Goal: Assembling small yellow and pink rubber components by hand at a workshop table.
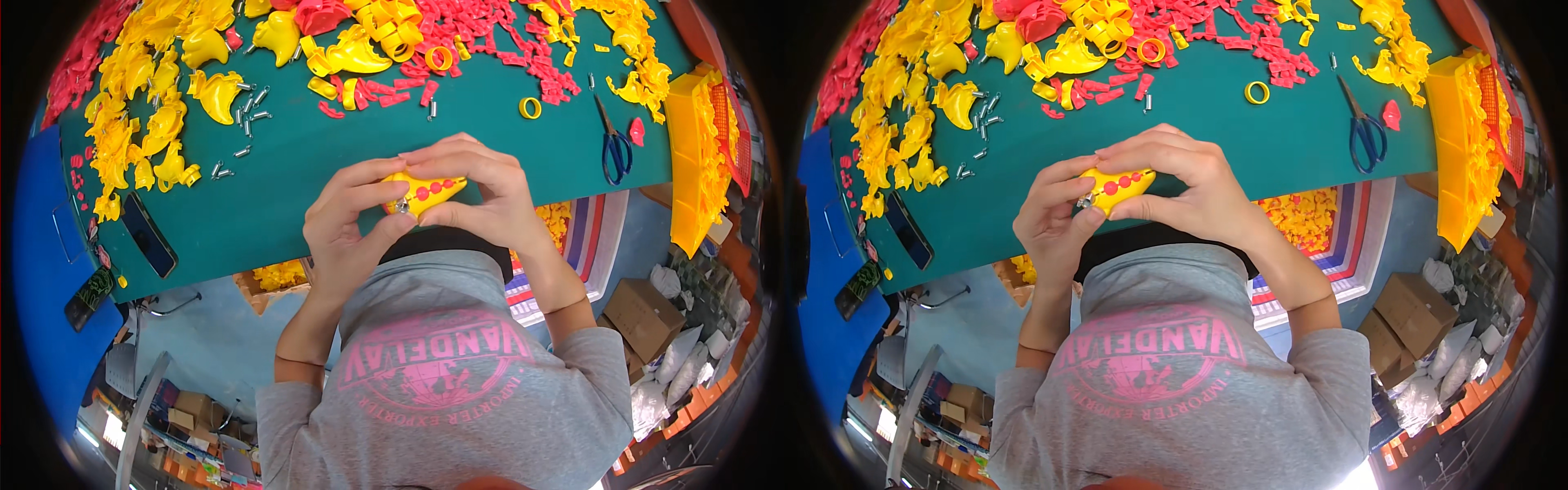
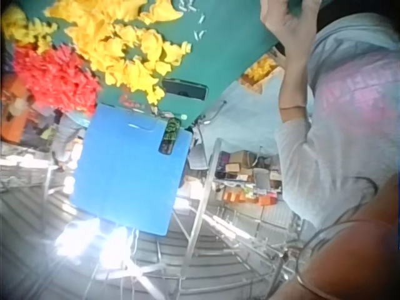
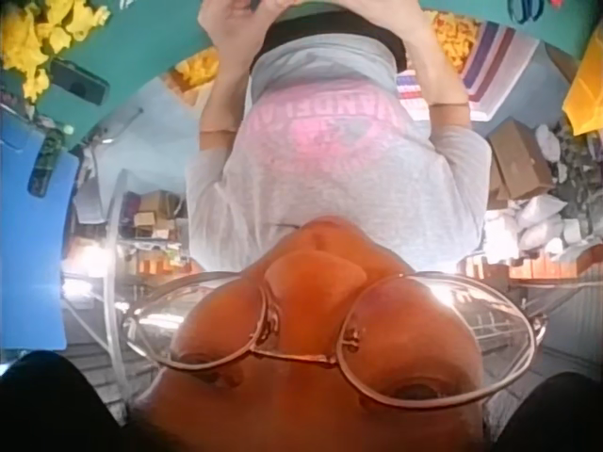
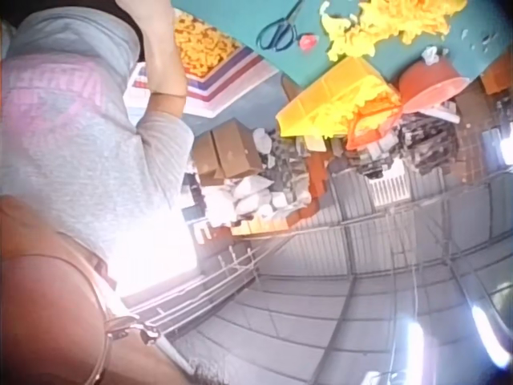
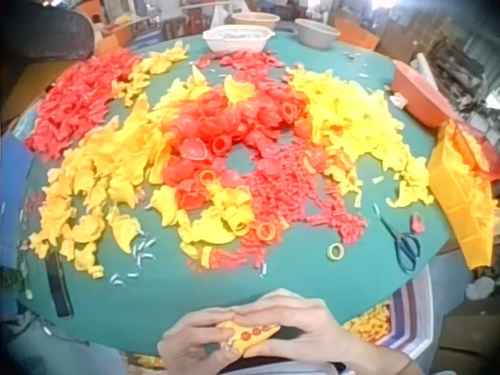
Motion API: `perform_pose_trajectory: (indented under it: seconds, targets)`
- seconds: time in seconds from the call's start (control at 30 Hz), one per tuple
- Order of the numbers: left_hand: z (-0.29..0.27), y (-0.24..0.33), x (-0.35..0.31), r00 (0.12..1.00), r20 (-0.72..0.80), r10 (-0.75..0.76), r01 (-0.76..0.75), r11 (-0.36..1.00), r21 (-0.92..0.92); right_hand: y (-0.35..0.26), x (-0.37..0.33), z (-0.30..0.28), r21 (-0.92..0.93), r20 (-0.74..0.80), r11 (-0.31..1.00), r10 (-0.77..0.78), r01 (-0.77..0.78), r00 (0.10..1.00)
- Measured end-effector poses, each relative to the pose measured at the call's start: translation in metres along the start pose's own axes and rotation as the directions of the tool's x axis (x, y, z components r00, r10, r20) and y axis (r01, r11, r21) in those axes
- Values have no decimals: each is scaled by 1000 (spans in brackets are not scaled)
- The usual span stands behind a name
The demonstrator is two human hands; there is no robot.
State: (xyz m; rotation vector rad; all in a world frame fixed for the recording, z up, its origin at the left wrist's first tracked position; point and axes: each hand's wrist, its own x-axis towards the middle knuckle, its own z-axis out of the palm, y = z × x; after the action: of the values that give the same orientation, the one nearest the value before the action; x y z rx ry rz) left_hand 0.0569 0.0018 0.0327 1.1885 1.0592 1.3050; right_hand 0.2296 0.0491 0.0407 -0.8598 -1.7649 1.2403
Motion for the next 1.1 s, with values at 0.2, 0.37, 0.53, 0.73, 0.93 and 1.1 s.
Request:
perform_pose_trajectory:
  seconds: [0.2, 0.37, 0.53, 0.73, 0.93, 1.1]
  targets:
    - [0, 0, 1, 992, 30, 121, -123, 989, 79, 2, -4, 3, 45, -30, 999, 1, 0, 1000]
    - [-3, -9, 2, 992, 27, 126, -128, 988, 85, 8, -4, 8, 21, -78, 998, -60, 62, 995]
    - [-1, -13, -4, 1000, 10, -1, -1, 995, 103, 3, -12, 17, 374, -119, 912, 230, -171, 966]
    - [-22, 0, 16, 999, 37, 22, -36, 897, 440, 10, -10, 5, 189, -84, 954, 252, -233, 964]
    - [-81, 18, 88, 986, -126, 110, 20, 667, 745, 16, -12, -30, 482, -222, 834, 413, -269, 883]
    - [-86, 21, 102, 997, 73, -37, -42, 536, 843, 18, -20, -38, 583, -273, 764, 505, -277, 819]
